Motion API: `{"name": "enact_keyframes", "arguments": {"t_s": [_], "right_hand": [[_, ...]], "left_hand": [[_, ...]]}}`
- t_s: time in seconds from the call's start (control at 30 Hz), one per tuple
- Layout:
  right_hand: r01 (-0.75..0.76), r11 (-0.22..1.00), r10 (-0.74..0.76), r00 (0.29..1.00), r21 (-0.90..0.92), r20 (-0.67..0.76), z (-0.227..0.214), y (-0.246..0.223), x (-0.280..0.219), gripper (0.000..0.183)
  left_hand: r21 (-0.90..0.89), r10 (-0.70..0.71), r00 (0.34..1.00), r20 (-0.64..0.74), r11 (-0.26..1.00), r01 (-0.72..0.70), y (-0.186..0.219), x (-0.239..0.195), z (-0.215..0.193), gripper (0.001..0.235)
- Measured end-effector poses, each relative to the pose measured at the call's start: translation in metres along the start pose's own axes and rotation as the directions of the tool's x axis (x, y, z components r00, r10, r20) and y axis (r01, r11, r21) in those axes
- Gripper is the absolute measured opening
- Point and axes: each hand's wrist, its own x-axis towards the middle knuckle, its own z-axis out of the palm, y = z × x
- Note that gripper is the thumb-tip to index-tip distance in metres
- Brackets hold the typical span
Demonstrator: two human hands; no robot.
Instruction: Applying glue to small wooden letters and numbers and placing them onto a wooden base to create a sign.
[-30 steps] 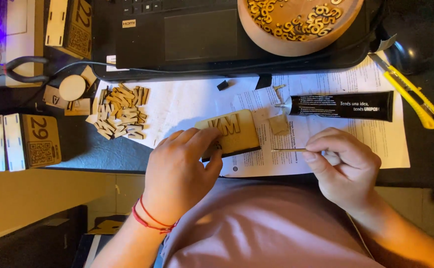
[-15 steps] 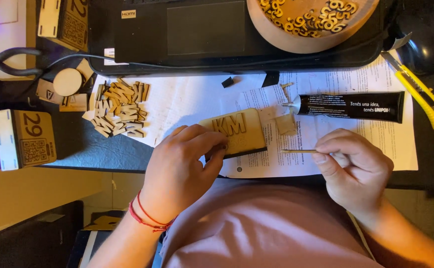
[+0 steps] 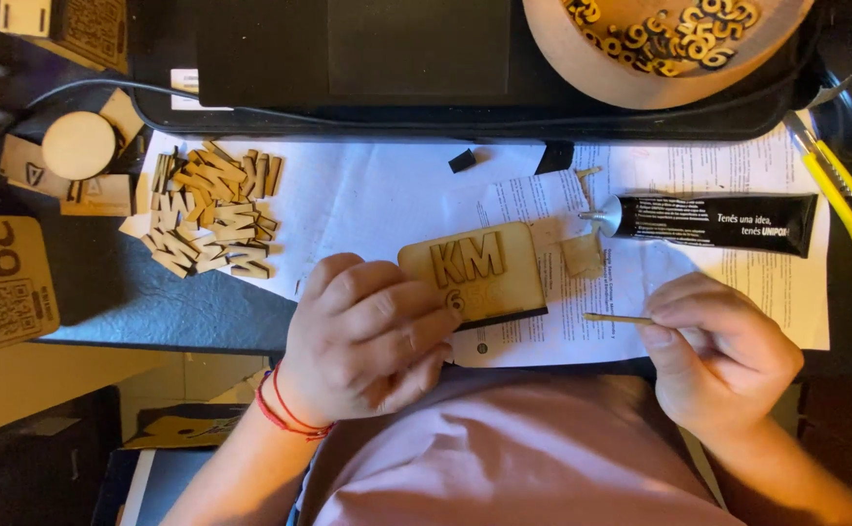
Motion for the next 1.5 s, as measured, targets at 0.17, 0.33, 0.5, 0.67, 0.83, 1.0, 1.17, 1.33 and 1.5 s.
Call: {"name": "enact_keyframes", "arguments": {"t_s": [0.17, 0.33, 0.5, 0.67, 0.83, 1.0, 1.17, 1.33, 1.5], "right_hand": [[0.010, 1.000, -0.010, 1.000, -0.002, -0.006, 0.001, 0.000, 0.000, 0.011], [0.004, 1.000, -0.004, 1.000, 0.017, -0.026, 0.001, 0.004, -0.004, 0.010], [-0.005, 1.000, 0.006, 0.999, 0.027, -0.032, 0.002, 0.005, -0.005, 0.011], [0.001, 0.999, 0.001, 0.998, 0.042, -0.056, 0.002, 0.009, -0.008, 0.012], [0.006, 0.999, -0.003, 0.998, 0.043, -0.056, 0.002, 0.010, -0.008, 0.012], [0.004, 0.999, -0.002, 0.998, 0.046, -0.058, 0.003, 0.009, -0.007, 0.013], [0.007, 0.999, -0.004, 0.998, 0.048, -0.069, 0.004, 0.009, -0.008, 0.013], [-0.001, 0.998, 0.006, 0.996, 0.057, -0.094, 0.004, 0.012, -0.010, 0.014], [0.004, 0.997, 0.004, 0.996, 0.079, -0.093, 0.004, 0.014, -0.010, 0.014]], "left_hand": [[-0.011, 0.019, 1.000, 0.022, 1.000, -0.019, -0.004, 0.000, 0.000, 0.029], [-0.003, 0.006, 1.000, 0.028, 1.000, -0.006, -0.006, -0.002, 0.001, 0.023], [0.030, 0.014, 0.998, 0.053, 0.999, -0.015, -0.007, -0.003, 0.000, 0.024], [0.035, 0.007, 0.998, 0.065, 0.999, -0.010, -0.007, -0.004, 0.000, 0.021], [0.060, 0.022, 0.998, 0.056, 0.998, -0.025, -0.007, -0.004, 0.001, 0.022], [0.068, 0.024, 0.998, 0.061, 0.997, -0.028, -0.007, -0.005, 0.002, 0.022], [0.082, 0.011, 0.998, 0.059, 0.997, -0.016, -0.008, -0.006, 0.001, 0.022], [0.080, 0.027, 0.997, 0.066, 0.996, -0.032, -0.008, -0.006, 0.002, 0.023], [0.031, 0.040, 0.999, 0.002, 0.999, -0.040, -0.008, -0.003, -0.004, 0.022]]}}
